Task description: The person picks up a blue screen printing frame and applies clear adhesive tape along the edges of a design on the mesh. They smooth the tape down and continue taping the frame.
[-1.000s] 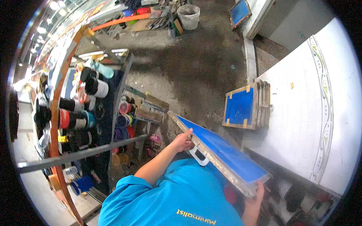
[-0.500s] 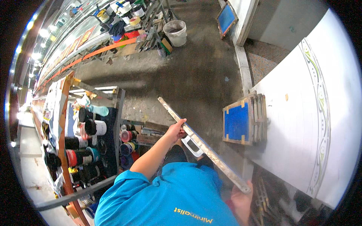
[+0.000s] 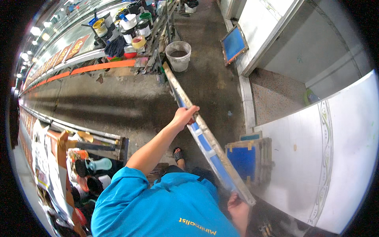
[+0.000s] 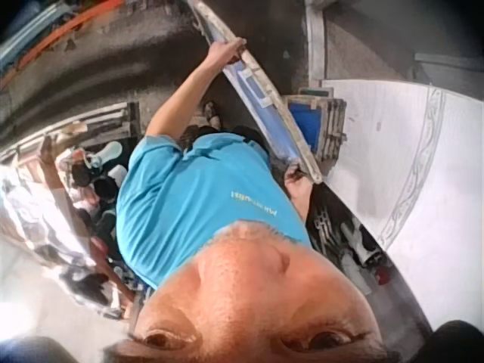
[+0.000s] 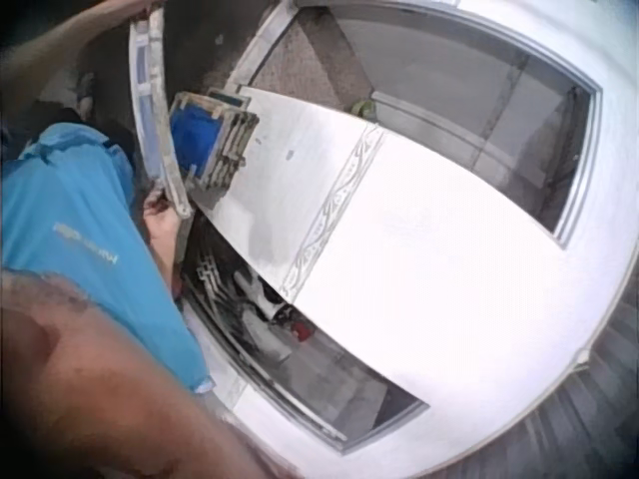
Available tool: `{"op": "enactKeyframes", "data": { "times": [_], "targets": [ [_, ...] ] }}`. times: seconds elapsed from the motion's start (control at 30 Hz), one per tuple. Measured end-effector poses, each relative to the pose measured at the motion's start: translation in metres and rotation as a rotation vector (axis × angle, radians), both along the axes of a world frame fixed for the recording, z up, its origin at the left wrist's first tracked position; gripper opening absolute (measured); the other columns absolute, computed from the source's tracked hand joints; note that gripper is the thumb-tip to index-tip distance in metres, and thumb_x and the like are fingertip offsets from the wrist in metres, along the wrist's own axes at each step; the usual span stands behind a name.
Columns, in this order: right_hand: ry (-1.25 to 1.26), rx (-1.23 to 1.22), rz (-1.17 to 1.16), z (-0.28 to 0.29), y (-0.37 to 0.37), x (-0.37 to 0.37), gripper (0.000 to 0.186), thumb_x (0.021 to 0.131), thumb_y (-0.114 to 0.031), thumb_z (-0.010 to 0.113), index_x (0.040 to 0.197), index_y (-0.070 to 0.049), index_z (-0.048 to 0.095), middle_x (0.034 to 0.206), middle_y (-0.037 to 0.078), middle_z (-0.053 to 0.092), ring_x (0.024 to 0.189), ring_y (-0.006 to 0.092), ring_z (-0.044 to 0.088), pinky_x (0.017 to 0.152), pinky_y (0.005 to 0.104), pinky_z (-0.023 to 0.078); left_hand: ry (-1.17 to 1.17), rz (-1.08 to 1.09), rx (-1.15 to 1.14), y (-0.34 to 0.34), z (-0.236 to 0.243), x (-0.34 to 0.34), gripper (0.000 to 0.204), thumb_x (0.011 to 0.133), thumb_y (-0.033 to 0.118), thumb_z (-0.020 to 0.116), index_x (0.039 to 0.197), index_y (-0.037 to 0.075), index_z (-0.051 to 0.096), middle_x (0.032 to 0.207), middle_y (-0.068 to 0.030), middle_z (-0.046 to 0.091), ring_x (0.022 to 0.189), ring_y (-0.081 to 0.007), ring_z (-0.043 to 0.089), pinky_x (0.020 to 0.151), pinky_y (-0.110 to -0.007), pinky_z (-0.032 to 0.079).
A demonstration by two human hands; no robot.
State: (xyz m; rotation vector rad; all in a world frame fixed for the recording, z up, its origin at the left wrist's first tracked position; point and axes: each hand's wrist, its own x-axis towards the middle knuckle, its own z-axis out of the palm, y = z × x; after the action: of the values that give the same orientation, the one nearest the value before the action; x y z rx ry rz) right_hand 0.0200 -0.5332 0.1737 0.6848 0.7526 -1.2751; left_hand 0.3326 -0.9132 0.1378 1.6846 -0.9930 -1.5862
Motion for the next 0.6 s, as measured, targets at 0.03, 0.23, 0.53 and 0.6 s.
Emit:
{"op": "enactKeyframes", "data": {
  "times": [0.03,0.23,0.53,0.6],
  "targets": [
    [-0.02,0.009,0.005,-0.009,-0.01,0.006,0.045,0.095,-0.036,0.064,0.118,0.002,0.058,0.099,0.007,0.068,0.084,0.0214,0.069,0.074,0.0358,0.057,-0.035,-0.021,-0.062,-0.022,0.012,0.004,0.055,0.081,0.05,0.073,0.077,-0.005,0.07,0.066,-0.0118,0.067,0.058,-0.0202,0.067,0.057,-0.032,0.053],
    [-0.27,-0.096,-0.092,-0.082,-0.094,0.007,0.072,0.094,-0.037,0.067,0.138,0.013,0.042,0.107,0.019,0.066,0.094,0.0318,0.066,0.081,0.0412,0.057,-0.165,-0.105,-0.43,-0.116,0.105,-0.015,0.057,0.077,0.048,0.076,0.086,-0.008,0.068,0.068,-0.014,0.069,0.063,-0.0216,0.07,0.062,-0.036,0.056],
    [0.202,-0.345,0.713,-0.131,-0.306,-0.018,0.062,0.101,-0.05,0.056,0.121,0.008,0.063,0.102,0.016,0.071,0.094,0.0284,0.069,0.085,0.0457,0.057,-0.027,-0.237,-0.73,-0.164,0.167,-0.022,0.048,0.076,0.033,0.079,0.104,-0.004,0.064,0.084,-0.0178,0.072,0.077,-0.0254,0.072,0.071,-0.039,0.055],
    [0.222,-0.082,0.8,-0.137,-0.364,-0.028,0.062,0.101,-0.052,0.054,0.121,0.006,0.065,0.107,0.016,0.072,0.096,0.0283,0.07,0.087,0.0483,0.057,0.127,-0.218,-0.729,-0.176,0.149,-0.006,0.047,0.08,0.023,0.079,0.115,-0.004,0.062,0.094,-0.0141,0.073,0.085,-0.0158,0.071,0.076,-0.033,0.057]
  ]
}}
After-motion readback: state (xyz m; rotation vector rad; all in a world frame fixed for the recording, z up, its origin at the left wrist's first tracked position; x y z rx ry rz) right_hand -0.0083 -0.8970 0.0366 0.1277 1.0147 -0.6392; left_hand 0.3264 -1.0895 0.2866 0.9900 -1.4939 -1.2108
